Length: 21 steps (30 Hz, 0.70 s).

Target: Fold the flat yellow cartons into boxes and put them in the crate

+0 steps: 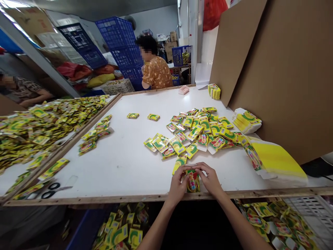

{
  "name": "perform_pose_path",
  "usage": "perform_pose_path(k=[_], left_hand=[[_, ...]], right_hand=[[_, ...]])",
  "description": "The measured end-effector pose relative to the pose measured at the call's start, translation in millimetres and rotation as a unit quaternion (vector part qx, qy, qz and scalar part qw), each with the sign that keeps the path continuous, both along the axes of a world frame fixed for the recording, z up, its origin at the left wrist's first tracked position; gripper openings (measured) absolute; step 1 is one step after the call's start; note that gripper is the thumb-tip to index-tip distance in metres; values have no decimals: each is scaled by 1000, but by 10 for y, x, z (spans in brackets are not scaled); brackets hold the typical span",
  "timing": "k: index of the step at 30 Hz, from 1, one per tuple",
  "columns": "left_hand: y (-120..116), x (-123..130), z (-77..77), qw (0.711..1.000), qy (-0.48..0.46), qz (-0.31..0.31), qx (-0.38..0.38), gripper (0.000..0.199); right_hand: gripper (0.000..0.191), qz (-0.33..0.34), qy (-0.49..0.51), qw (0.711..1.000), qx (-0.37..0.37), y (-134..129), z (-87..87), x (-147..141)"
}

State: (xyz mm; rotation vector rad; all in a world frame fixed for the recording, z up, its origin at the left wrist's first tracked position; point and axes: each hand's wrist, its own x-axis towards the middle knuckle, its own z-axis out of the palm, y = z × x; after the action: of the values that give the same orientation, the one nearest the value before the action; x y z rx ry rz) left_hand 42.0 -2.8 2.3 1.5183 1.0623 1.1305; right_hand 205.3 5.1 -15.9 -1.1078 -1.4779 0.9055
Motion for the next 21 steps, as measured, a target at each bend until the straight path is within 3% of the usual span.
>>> perform_pose_path(k=[3,10,21], left_hand=[[-25,51,0,999,-43,15,-7,30],[-99,70,68,998,32,54,28,17],[11,158,46,992,7,113,-53,20]], right_hand=[[26,-20,39,999,-5,-18,-6,-16],[21,0,10,1000,26,-139,72,-19],[28,-38,-11,998,-43,-27,104,-27]])
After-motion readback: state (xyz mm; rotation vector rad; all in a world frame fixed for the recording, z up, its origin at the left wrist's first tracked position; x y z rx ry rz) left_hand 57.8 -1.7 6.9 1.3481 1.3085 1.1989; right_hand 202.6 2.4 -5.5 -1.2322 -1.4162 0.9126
